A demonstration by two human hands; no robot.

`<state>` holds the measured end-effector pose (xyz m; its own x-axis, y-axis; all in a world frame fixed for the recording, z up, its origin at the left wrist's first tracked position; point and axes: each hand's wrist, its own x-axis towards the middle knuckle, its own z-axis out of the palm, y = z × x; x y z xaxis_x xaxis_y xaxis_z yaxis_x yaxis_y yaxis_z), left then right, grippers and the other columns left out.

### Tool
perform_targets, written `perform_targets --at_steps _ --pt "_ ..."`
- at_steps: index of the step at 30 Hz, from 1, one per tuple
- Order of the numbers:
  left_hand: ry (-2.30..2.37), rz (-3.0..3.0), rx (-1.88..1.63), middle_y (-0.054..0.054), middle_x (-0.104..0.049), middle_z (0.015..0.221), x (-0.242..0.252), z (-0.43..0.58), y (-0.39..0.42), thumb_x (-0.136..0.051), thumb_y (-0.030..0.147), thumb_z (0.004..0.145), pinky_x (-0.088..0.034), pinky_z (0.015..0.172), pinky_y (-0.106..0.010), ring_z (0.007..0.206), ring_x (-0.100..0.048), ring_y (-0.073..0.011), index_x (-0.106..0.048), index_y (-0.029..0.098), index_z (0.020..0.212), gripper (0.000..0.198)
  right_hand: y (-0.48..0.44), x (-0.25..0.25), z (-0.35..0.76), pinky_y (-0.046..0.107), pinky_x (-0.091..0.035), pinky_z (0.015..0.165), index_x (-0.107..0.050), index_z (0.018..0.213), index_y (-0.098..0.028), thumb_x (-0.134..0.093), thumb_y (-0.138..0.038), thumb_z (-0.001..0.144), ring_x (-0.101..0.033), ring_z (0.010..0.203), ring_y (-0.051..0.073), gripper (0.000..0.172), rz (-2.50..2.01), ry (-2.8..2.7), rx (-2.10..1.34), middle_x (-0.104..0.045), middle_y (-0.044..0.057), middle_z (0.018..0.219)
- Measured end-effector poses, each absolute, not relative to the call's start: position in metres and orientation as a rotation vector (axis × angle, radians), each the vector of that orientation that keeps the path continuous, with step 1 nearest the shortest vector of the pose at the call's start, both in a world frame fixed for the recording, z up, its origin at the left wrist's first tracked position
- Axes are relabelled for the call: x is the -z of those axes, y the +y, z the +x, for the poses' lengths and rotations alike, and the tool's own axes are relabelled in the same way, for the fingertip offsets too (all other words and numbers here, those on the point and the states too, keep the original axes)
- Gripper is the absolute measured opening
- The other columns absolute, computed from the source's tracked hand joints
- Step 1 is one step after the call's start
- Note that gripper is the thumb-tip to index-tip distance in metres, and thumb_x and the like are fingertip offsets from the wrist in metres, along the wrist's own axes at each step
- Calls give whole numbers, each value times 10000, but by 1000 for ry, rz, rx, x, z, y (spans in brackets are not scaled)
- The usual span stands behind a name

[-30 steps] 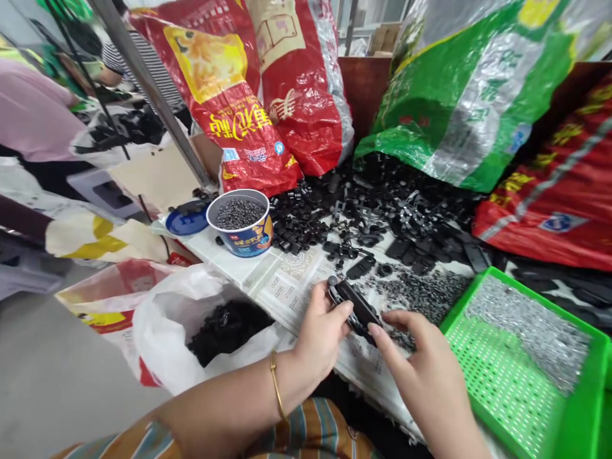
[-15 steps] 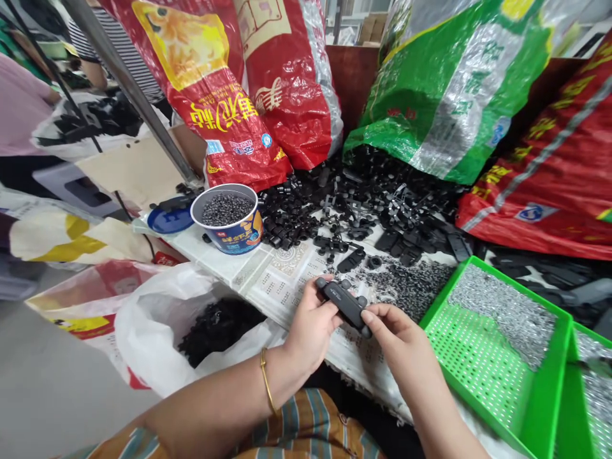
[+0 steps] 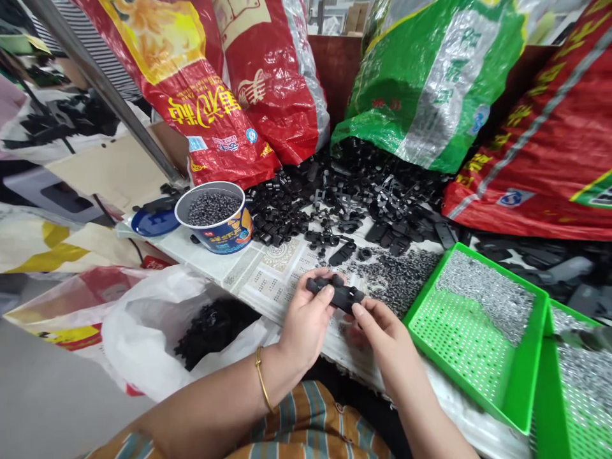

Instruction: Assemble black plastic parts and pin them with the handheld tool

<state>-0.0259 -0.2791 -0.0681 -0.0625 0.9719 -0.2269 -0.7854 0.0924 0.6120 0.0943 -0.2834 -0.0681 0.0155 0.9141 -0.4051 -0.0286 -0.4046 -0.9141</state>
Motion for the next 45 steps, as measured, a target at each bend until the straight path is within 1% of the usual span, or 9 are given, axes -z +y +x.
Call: perform_targets --at_steps 4,10,18,25,28,31,36,40,45 --pt "782 378 -1476 -47 -614 1063 65 -24 -280 -634 129 720 -403 940 -346 1033 -552 -173 -587 177 923 214 -285 70 87 206 -472 564 -562 849 -177 -684 -461 667 -541 563 92 359 -1326 -634 -1613 -597 -13 653" --pt "942 341 -1443 -23 -637 892 68 -22 -287 -687 175 679 -463 813 -304 843 -594 -141 -621 182 936 266 -285 76 80 178 -457 538 -565 832 -196 -716 -378 655 -503 546 67 295 -1130 -478 -1550 -554 -45 650" --pt "825 223 -1478 -11 -636 881 67 -23 -279 -682 156 688 -473 773 -259 831 -600 -119 -593 174 921 250 -291 78 77 221 -417 510 -531 849 -223 -625 -401 740 -448 525 98 229 -1265 -814 -1330 -485 -51 602" --pt "771 144 -1079 6 -605 683 60 -35 -272 -671 212 717 -460 544 -208 569 -578 -92 -553 144 801 160 -291 60 117 291 -458 751 -548 1075 -260 -428 -337 882 -559 850 159 240 -1159 -1667 -1036 -582 34 913" --pt "640 123 -905 -4 -609 656 62 -35 -278 -645 188 738 -455 533 -198 542 -579 -90 -571 135 828 128 -280 55 132 341 -385 943 -496 1194 -301 -502 -265 855 -474 1112 186 341 -1143 -1913 -931 -501 57 1185" --pt "516 96 -791 -6 -622 664 64 -34 -285 -630 147 732 -445 529 -176 547 -590 -88 -580 148 861 138 -273 54 137 371 -359 990 -513 1158 -306 -518 -267 848 -435 1181 196 313 -1029 -2007 -1023 -466 61 1249" --pt "505 222 -719 -38 -640 716 66 -39 -287 -642 278 728 -460 567 -216 600 -613 -123 -591 157 903 219 -270 53 138 407 -410 931 -588 913 -252 -585 -367 794 -500 1100 229 166 -992 -1983 -982 -581 69 1056" --pt "865 557 -1005 -75 -632 868 63 -58 -283 -516 415 806 -482 661 -305 758 -600 -172 -604 166 913 285 -271 53 143 426 -420 881 -580 842 -238 -632 -367 757 -536 1007 241 163 -1086 -2006 -699 -630 56 888" --pt "1117 1319 -956 -14 -596 845 55 -76 -283 -667 301 704 -415 719 -242 785 -531 -133 -608 189 905 237 -273 52 143 412 -418 856 -577 853 -231 -652 -338 747 -534 986 235 169 -1125 -2067 -535 -643 51 886"
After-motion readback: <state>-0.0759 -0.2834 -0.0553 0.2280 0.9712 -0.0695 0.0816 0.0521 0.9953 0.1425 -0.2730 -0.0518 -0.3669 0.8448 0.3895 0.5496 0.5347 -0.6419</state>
